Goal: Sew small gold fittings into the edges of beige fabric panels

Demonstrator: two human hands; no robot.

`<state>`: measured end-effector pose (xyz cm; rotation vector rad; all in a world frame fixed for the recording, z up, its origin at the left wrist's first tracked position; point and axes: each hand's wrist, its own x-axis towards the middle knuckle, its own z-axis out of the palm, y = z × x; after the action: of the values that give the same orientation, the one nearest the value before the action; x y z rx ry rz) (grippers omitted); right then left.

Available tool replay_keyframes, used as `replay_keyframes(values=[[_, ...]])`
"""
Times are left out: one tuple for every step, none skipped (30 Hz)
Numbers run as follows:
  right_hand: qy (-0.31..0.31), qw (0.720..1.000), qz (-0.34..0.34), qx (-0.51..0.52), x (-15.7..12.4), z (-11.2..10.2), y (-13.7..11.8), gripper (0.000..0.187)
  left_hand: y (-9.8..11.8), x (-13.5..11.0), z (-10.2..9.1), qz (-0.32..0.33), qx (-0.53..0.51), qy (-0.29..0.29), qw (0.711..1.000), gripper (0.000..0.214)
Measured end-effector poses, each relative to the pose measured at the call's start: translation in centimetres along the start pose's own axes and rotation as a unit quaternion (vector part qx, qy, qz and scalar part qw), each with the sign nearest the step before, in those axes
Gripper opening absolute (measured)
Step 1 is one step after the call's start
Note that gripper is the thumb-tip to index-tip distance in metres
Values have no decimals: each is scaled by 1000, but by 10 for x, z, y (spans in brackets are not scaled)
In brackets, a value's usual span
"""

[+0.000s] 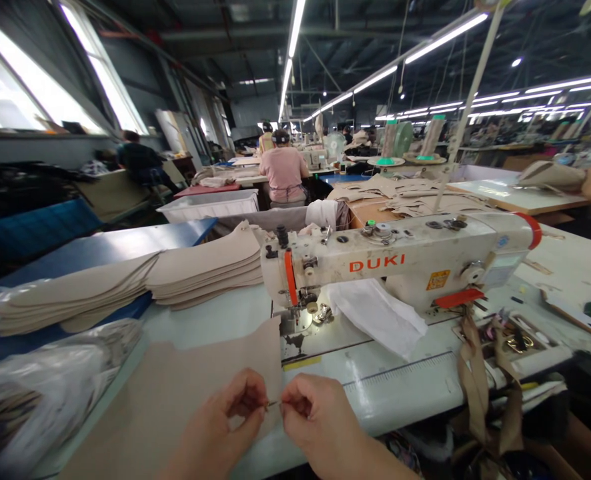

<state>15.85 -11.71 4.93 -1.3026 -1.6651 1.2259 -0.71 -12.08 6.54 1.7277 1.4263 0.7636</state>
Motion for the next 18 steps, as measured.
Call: replay_keyframes(values=[[2, 1000, 0, -5, 2, 2, 1, 11, 3, 1, -1, 8, 49, -4, 999, 15], [5, 1000, -2, -10, 4, 3, 1, 12, 5, 3, -3, 15, 93, -9, 996, 17], [11, 1000, -5, -15, 7, 4, 2, 12, 6, 6, -6, 22, 126, -15, 992, 18], [17, 1000, -8, -21, 10, 5, 2, 13, 5, 10, -8, 28, 143, -27, 989, 20], [24, 999, -9, -25, 13, 5, 3, 14, 2, 16, -12, 34, 144, -42, 988, 21], [29, 999, -5, -22, 16, 5, 4, 15, -2, 23, -17, 39, 133, -57, 989, 22], [31, 999, 5, -12, 19, 4, 5, 15, -8, 31, -21, 45, 117, -68, 990, 22], [31, 999, 20, 5, 22, 3, 6, 16, -15, 40, -26, 54, 104, -68, 991, 22], [27, 999, 37, 25, 25, 2, 7, 16, -22, 49, -30, 67, 101, -56, 991, 22], [22, 997, 51, 45, 29, 1, 8, 16, -31, 57, -32, 85, 112, -32, 990, 22], [18, 996, 62, 60, 32, 0, 10, 16, -40, 64, -33, 107, 135, -3, 985, 24], [13, 995, 69, 69, 36, -1, 12, 17, -48, 70, -32, 130, 164, 22, 978, 26], [10, 995, 73, 73, 40, -2, 14, 17, -55, 74, -29, 152, 195, 40, 968, 28], [6, 994, 77, 77, 43, -2, 17, 17, -61, 76, -25, 169, 224, 49, 959, 29], [2, 993, 85, 80, 47, -3, 19, 17, -66, 76, -20, 180, 247, 51, 951, 29], [-2, 992, 93, 81, 51, -3, 21, 17, -69, 75, -15, 184, 264, 51, 945, 30], [-7, 991, 102, 81, 55, -4, 23, 16, -71, 72, -10, 183, 276, 53, 942, 31], [-12, 991, 110, 79, 60, -4, 24, 16, -72, 69, -5, 179, 283, 59, 940, 32]])
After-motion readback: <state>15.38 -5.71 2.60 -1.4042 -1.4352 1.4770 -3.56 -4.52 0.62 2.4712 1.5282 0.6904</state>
